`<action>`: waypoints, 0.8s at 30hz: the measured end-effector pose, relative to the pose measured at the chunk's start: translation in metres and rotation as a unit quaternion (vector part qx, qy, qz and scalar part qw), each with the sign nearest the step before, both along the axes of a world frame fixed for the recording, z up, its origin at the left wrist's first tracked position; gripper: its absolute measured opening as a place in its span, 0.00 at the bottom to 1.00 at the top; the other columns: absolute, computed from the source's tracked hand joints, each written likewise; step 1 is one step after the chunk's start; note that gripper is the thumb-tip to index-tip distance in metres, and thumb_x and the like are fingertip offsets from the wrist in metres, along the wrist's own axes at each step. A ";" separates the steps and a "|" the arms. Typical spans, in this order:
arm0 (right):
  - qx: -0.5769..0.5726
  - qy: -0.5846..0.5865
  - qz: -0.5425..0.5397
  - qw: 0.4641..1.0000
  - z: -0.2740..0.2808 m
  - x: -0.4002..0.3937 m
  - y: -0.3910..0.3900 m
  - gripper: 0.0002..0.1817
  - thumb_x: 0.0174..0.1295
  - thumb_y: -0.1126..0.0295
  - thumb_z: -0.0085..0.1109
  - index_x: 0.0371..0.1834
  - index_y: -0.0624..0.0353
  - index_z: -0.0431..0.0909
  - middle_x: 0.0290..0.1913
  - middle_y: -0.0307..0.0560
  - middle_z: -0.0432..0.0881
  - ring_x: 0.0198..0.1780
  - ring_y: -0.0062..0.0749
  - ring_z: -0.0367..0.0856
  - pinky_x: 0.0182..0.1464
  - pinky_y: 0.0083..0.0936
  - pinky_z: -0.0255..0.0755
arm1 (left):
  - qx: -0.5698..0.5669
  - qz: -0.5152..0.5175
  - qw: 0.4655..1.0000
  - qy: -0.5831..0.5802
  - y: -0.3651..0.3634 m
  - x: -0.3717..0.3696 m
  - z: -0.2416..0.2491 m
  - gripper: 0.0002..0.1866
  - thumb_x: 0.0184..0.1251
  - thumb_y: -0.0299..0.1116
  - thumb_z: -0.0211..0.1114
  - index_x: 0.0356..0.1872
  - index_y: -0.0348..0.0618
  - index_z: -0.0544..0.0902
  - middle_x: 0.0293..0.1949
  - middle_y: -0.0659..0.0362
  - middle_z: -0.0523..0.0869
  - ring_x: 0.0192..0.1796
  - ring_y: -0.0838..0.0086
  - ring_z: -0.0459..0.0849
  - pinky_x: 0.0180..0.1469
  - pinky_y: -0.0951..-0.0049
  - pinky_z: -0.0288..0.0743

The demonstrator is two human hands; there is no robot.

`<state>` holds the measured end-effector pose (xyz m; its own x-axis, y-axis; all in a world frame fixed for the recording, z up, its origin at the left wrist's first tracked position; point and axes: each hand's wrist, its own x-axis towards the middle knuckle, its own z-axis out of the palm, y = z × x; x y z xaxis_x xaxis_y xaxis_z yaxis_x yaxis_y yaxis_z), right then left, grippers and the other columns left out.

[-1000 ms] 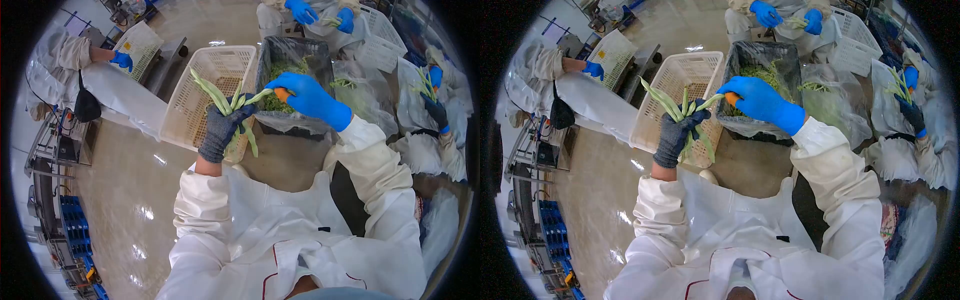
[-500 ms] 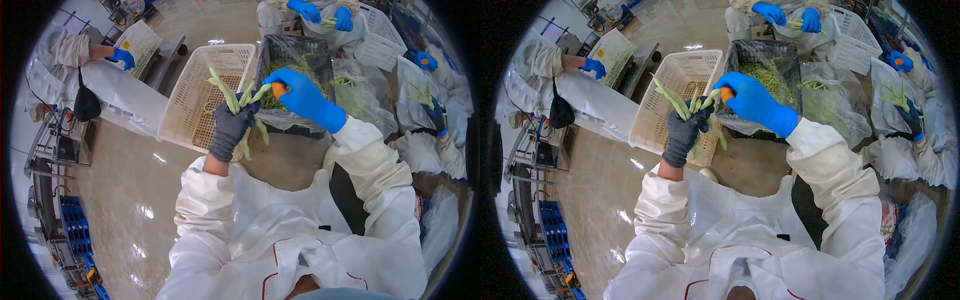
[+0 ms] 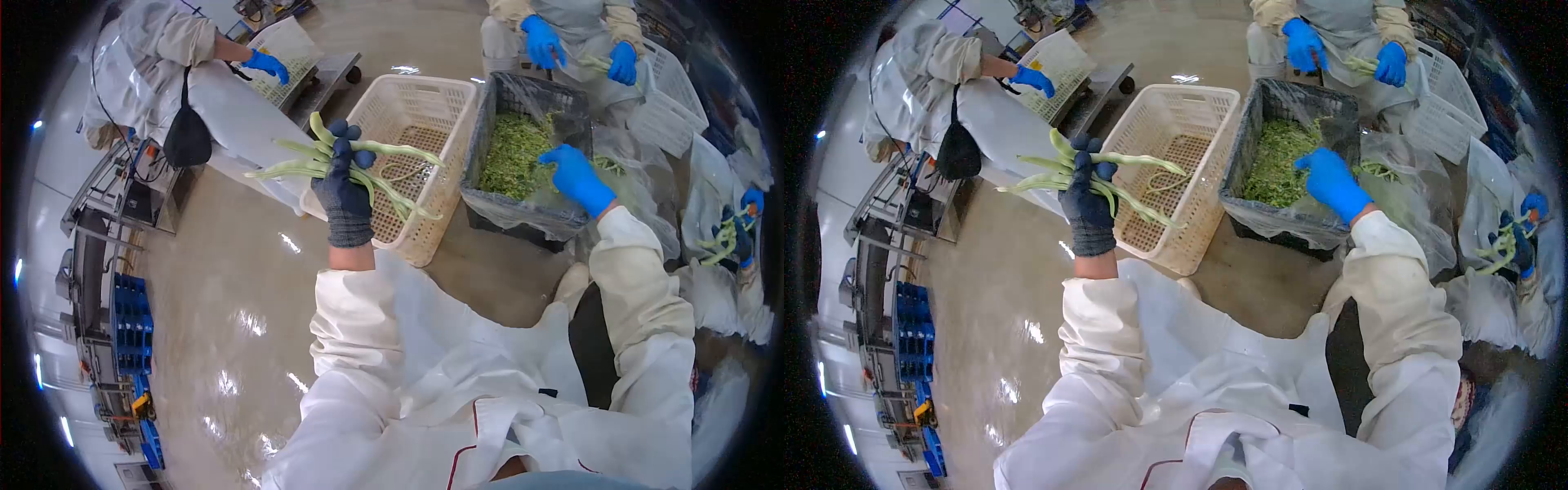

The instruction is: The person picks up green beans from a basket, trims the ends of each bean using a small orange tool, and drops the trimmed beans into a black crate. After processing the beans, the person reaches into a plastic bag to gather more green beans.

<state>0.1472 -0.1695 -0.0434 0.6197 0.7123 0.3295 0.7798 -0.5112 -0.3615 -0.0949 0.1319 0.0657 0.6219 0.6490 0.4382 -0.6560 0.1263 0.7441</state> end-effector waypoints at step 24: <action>0.012 0.081 0.098 0.992 0.043 -0.095 0.034 0.12 0.53 0.71 0.55 0.37 0.61 0.86 0.33 0.56 0.85 0.36 0.48 0.85 0.41 0.38 0.77 | 0.171 0.308 0.912 0.211 0.033 0.007 -0.016 0.19 0.52 0.20 0.73 0.46 0.31 0.80 0.38 0.55 0.84 0.30 0.71 0.82 0.26 0.73 0.77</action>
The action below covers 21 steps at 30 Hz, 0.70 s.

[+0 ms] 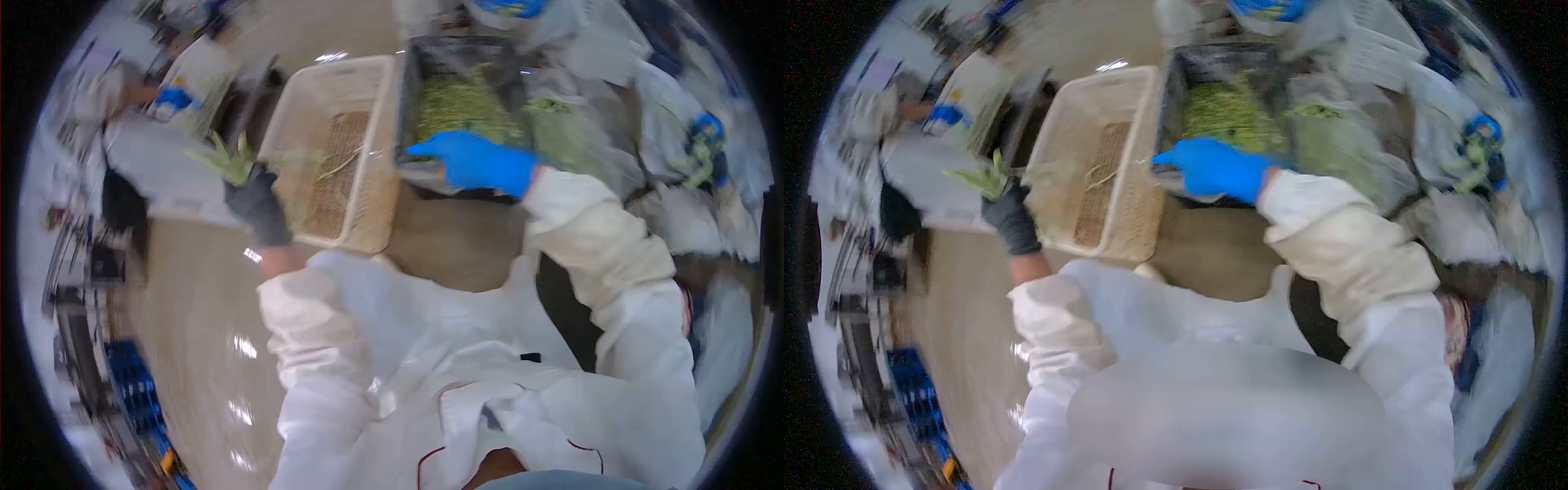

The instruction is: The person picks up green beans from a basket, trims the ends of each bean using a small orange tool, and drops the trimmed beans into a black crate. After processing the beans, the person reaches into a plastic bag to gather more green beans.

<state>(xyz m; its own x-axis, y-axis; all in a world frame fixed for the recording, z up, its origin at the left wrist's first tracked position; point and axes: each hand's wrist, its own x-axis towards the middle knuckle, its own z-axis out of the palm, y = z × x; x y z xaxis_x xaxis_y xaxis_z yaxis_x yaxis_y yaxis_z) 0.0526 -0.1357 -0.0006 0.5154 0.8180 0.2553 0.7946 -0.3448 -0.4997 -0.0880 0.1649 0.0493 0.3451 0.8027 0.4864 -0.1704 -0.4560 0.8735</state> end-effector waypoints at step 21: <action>-0.016 0.005 0.255 0.967 0.119 -0.035 -0.002 0.23 0.55 0.72 0.54 0.57 0.51 0.79 0.49 0.55 0.82 0.49 0.52 0.79 0.54 0.40 0.71 | -0.285 -0.274 0.917 0.053 -0.056 0.025 -0.016 0.17 0.60 0.26 0.69 0.51 0.34 0.80 0.39 0.56 0.86 0.31 0.73 0.83 0.29 0.73 0.78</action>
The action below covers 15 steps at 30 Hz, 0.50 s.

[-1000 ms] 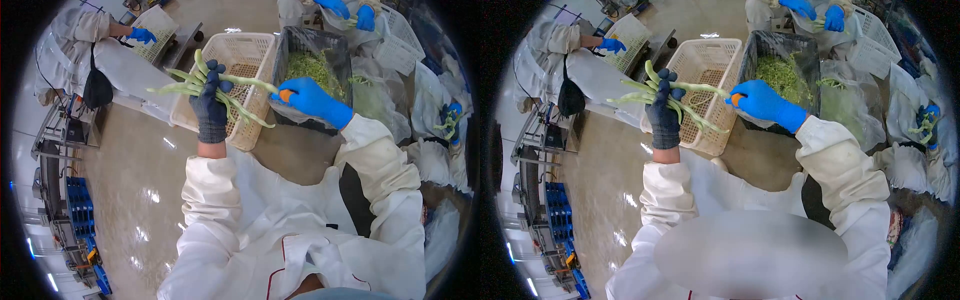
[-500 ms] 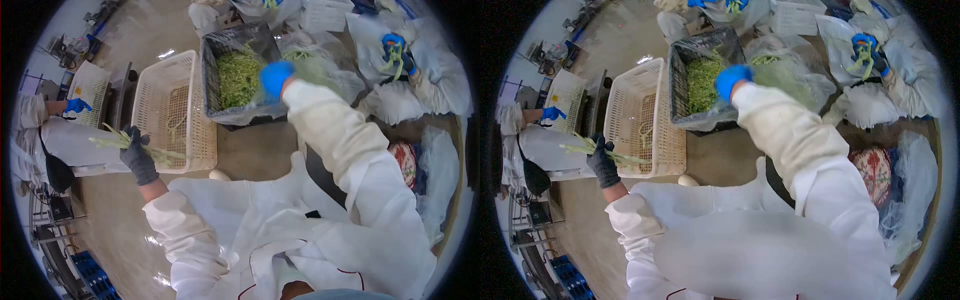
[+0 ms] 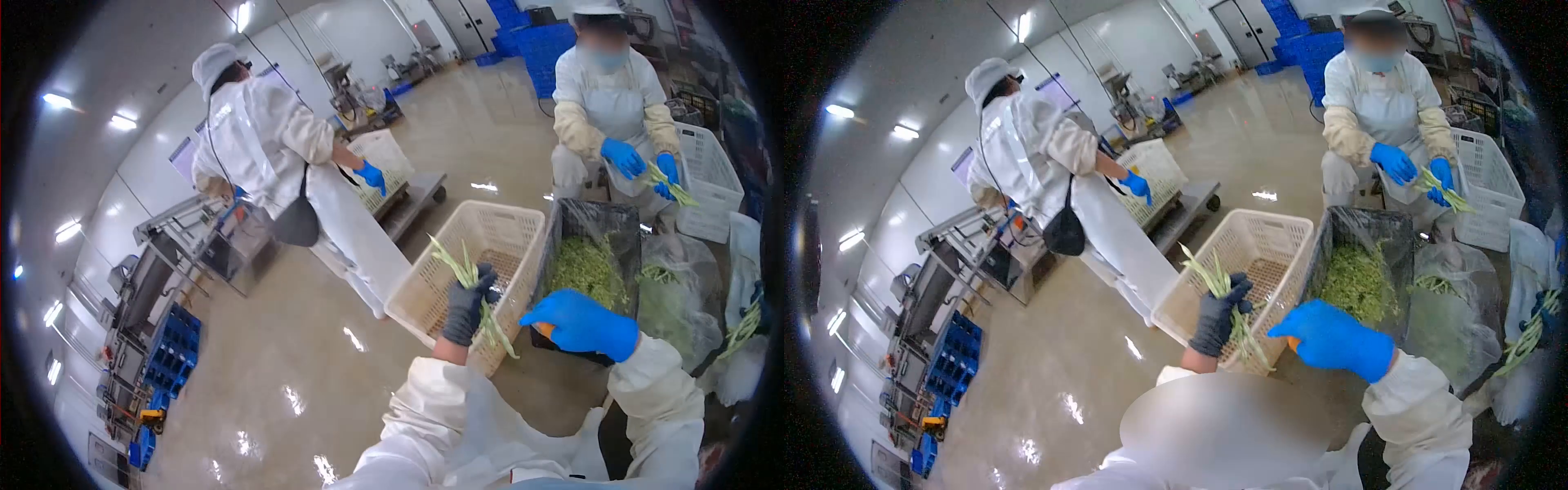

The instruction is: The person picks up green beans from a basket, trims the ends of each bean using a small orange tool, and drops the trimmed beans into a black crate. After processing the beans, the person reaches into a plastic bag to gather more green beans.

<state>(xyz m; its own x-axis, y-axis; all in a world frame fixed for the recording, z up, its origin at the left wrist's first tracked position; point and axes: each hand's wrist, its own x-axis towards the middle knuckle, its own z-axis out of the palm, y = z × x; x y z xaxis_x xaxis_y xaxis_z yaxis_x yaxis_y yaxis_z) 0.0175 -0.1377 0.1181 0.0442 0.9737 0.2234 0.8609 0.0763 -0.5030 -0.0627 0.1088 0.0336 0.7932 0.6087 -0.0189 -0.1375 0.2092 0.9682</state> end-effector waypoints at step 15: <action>0.533 -0.294 0.018 0.793 0.222 -0.147 -0.058 0.18 0.51 0.76 0.60 0.48 0.53 0.83 0.45 0.44 0.82 0.48 0.44 0.80 0.54 0.40 0.71 | -0.078 -0.011 0.993 -0.091 -0.015 -0.043 0.044 0.19 0.57 0.28 0.71 0.50 0.37 0.79 0.31 0.60 0.81 0.28 0.74 0.80 0.30 0.75 0.74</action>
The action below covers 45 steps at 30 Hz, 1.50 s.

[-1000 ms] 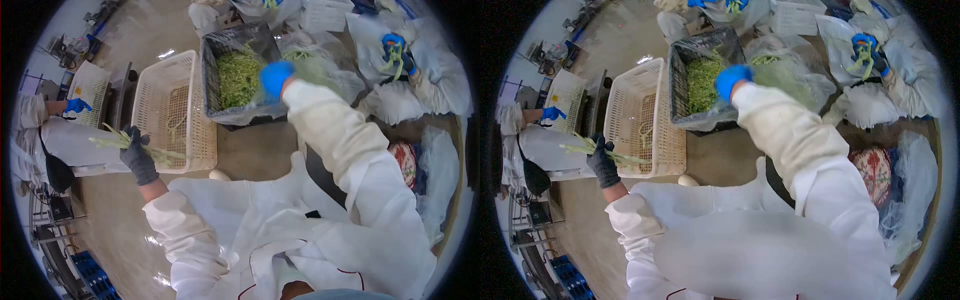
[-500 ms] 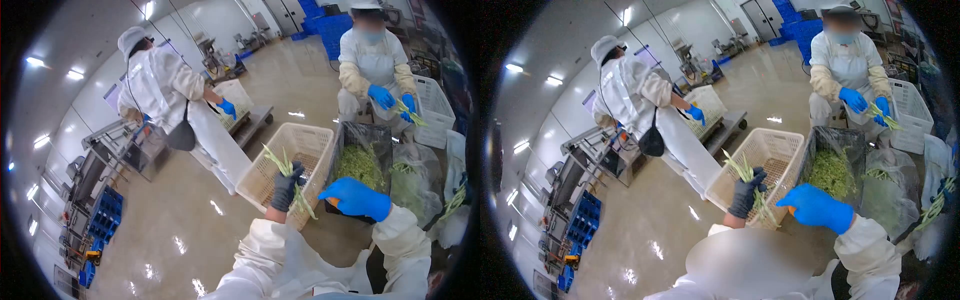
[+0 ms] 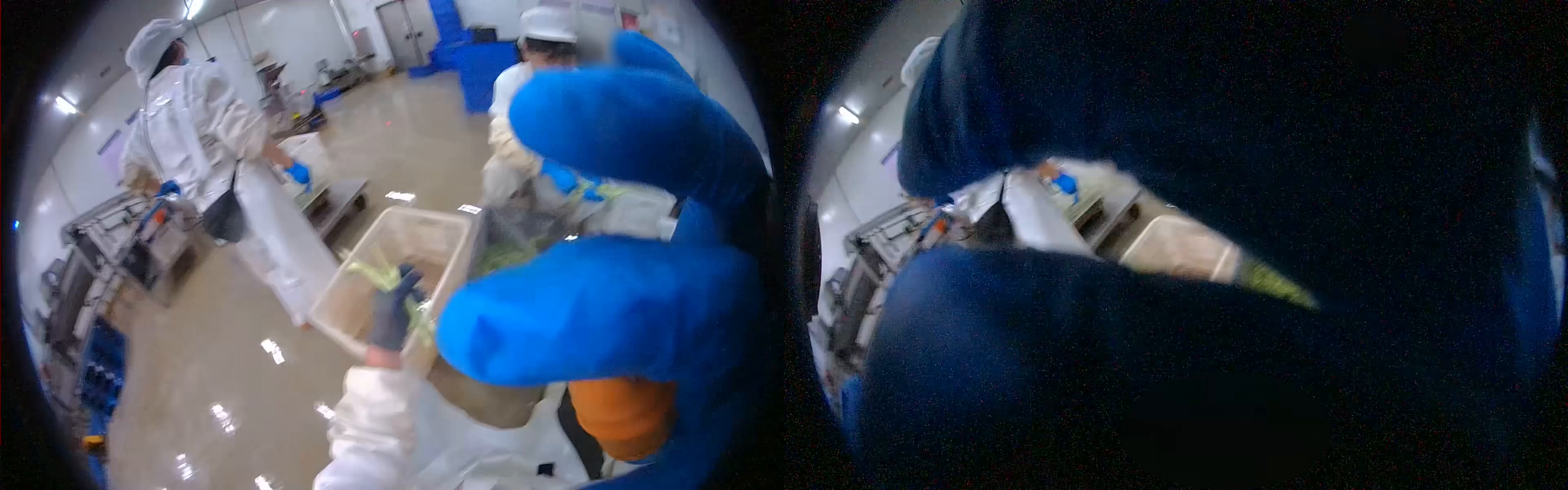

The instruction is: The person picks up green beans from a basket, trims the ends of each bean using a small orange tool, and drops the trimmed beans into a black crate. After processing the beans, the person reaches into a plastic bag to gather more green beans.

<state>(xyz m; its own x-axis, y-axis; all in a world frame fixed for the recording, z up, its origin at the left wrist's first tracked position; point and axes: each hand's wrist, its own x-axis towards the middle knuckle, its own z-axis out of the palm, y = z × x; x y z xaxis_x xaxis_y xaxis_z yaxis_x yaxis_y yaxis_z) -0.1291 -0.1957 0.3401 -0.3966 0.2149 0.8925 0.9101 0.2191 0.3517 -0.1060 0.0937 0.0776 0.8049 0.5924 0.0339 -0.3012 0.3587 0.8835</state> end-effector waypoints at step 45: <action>-0.220 0.111 -0.419 0.874 -0.252 0.228 0.012 0.04 0.49 0.70 0.59 0.27 0.55 0.75 0.30 0.47 0.75 0.39 0.43 0.76 0.50 0.38 0.67 | 0.561 0.075 0.775 0.280 0.021 0.030 -0.063 0.23 0.52 0.30 0.71 0.52 0.37 0.80 0.39 0.48 0.87 0.39 0.66 0.86 0.44 0.69 0.79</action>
<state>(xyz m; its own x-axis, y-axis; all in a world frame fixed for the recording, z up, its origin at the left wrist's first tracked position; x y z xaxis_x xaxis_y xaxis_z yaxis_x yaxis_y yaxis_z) 0.0984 -0.1841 0.0878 0.2365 0.6881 0.6860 0.8512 -0.4872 0.1953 -0.0760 0.1143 0.0148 0.8050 0.5304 0.2659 0.2777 -0.7328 0.6212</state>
